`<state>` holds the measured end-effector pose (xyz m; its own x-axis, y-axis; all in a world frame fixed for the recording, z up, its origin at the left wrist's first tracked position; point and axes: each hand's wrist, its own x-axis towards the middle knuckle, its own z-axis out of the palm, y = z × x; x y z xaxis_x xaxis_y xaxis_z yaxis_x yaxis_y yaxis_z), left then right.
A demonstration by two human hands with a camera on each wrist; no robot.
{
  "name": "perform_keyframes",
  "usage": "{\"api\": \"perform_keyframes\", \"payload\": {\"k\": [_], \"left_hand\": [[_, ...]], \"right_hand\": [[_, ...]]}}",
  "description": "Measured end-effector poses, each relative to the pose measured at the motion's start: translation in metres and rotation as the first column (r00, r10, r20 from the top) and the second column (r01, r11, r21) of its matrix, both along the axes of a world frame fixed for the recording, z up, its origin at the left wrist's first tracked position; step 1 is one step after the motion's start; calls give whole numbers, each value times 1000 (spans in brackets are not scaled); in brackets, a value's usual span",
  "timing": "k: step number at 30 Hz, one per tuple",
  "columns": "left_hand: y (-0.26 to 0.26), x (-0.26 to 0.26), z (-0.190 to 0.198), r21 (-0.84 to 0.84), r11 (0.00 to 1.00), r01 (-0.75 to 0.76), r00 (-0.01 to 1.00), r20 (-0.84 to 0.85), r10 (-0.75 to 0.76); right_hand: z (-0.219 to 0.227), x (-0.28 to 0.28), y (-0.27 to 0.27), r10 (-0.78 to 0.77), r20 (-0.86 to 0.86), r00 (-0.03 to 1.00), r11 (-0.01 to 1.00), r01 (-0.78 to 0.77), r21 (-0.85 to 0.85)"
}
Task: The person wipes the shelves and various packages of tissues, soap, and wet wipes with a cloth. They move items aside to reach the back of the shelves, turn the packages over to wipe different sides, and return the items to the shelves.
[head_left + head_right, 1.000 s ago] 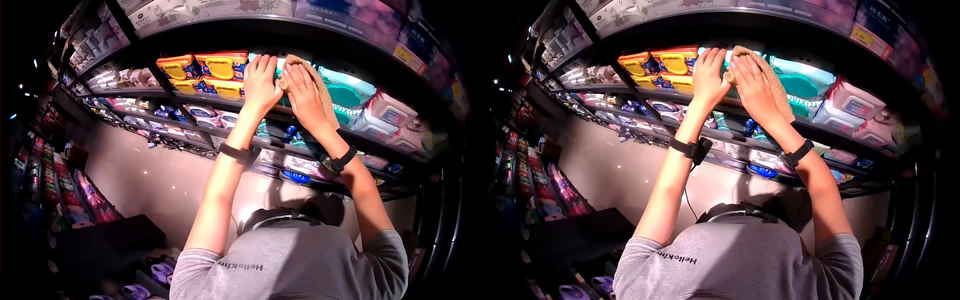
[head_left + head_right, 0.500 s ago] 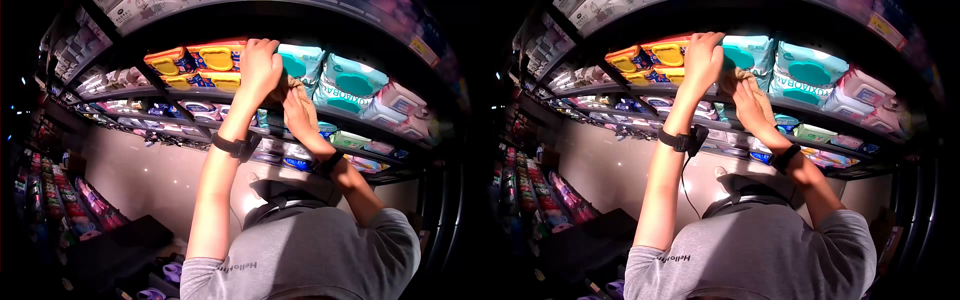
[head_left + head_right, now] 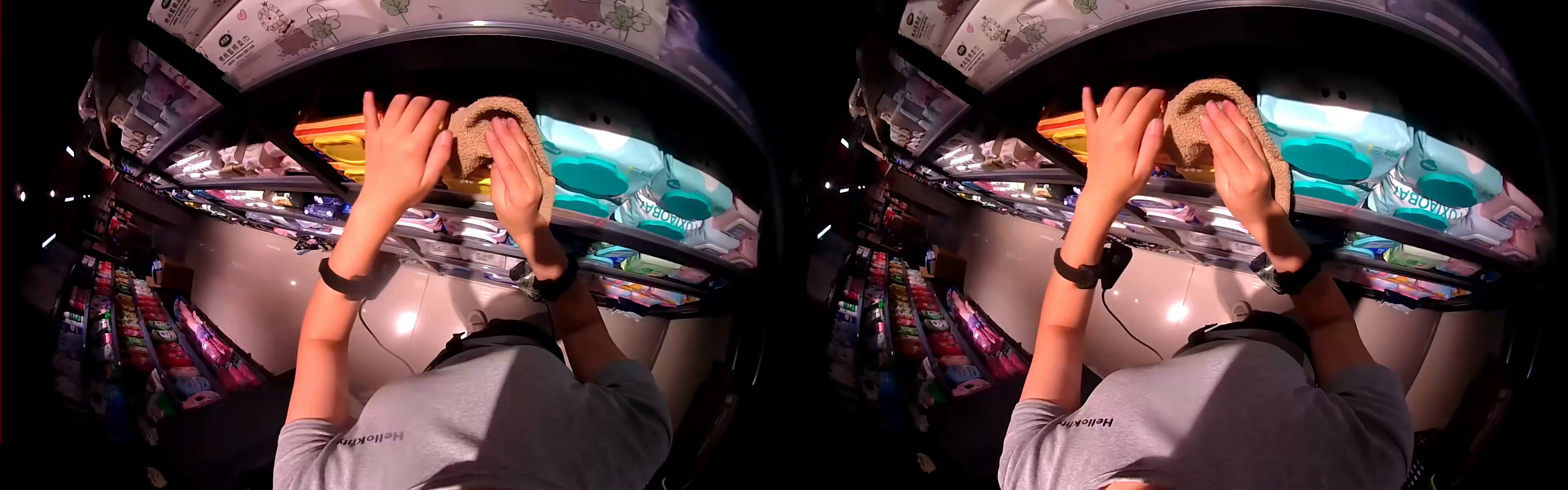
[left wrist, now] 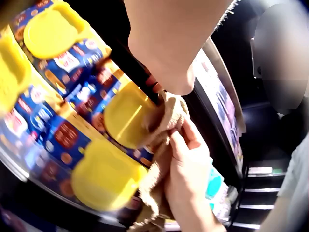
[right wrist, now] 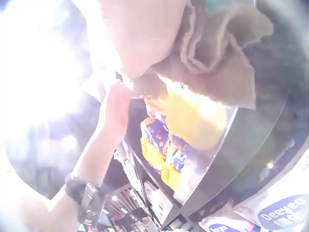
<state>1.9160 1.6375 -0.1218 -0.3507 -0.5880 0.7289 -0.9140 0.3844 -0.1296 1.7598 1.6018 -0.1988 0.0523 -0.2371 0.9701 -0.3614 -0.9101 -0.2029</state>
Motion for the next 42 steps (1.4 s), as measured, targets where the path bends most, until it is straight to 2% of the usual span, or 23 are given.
{"api": "perform_keyframes", "payload": {"k": [2, 3, 4, 6, 7, 8, 10, 14, 18, 20, 22, 24, 26, 27, 28, 30, 32, 34, 35, 36, 38, 40, 42], "left_hand": [[-9, 34, 3, 26, 998, -57, 998, 26, 57], [-13, 50, 3, 43, 997, -66, 997, 43, 64], [-14, 63, 2, 143, 980, -135, 989, 75, 126], [-19, 78, 0, 314, 945, -85, 996, 7, 88], [-19, 78, -3, 210, 976, -55, 998, -1, 57], [-19, 76, -4, 183, 982, -39, 999, -27, 44], [-18, 74, -3, 168, 984, -62, 998, -11, 64], [-22, 78, -10, 131, 990, -52, 998, -33, 57], [-26, 80, -16, 25, 1000, -1, 997, -75, 3], [-26, 80, -16, 43, 999, -14, 997, -72, 17], [-23, 78, -15, 56, 998, -37, 996, -79, 41], [-21, 77, -14, 49, 998, -36, 994, -104, 41], [-23, 77, -14, 35, 999, -11, 991, -129, 16], [-23, 78, -13, 22, 999, 23, 990, -143, -20], [-20, 78, -10, 85, 996, 18, 991, -136, -6], [-21, 79, -12, 83, 996, 21, 992, -128, -10], [-21, 79, -12, 81, 996, 47, 990, -138, -36], [-23, 79, -14, 8, 996, 86, 983, -162, -83], [-23, 80, -15, 17, 996, 92, 980, -177, -87], [-19, 79, -12, 61, 995, 81, 986, -154, -71], [-22, 81, -13, 68, 991, 111, 980, -175, -97], [-25, 84, -14, 87, 987, 138, 974, -195, -119], [-23, 87, -15, 112, 977, 184, 968, -192, -160]], "right_hand": [[-9, 19, 1, -34, -63, 997, 999, 34, 10], [-15, 24, 1, -128, -118, 985, 992, 127, -18], [-19, 24, 2, -104, -152, 983, 994, 108, 15], [-19, 18, 16, -136, -311, 941, 964, 198, 177], [-28, 18, 17, -121, -406, 906, 933, 243, 264], [-47, 18, 11, -97, -320, 942, 982, 142, 121], [-59, 18, 17, -135, -397, 908, 979, 185, 89], [-23, 17, 14, -7, -178, 984, 996, 24, 92], [10, 33, 15, -161, -188, 969, 987, 162, -14], [-10, 45, 3, -106, -200, 974, 994, 98, -50], [-24, 51, 11, -14, -329, 944, 996, 43, 79], [-33, 51, 17, -141, -331, 933, 989, 146, -9], [-26, 43, 19, -92, -331, 939, 994, 107, 28], [-17, 37, 24, -70, -167, 983, 994, 83, 66], [-6, 33, 26, -47, 15, 999, 995, 46, 91], [24, 30, 40, -101, 149, 984, 993, 90, 74], [53, 32, 42, -214, 85, 973, 977, 213, 11], [72, 45, 28, -394, -58, 917, 916, 397, 65], [72, 47, 21, -361, -168, 917, 882, 395, 257], [66, 52, 11, -441, -289, 850, 828, 510, 235], [71, 64, 2, -452, -478, 754, 762, 605, 234], [86, 84, -1, -274, -488, 829, 785, 486, 385], [86, 97, -11, -232, -586, 776, 748, 528, 402]]}}
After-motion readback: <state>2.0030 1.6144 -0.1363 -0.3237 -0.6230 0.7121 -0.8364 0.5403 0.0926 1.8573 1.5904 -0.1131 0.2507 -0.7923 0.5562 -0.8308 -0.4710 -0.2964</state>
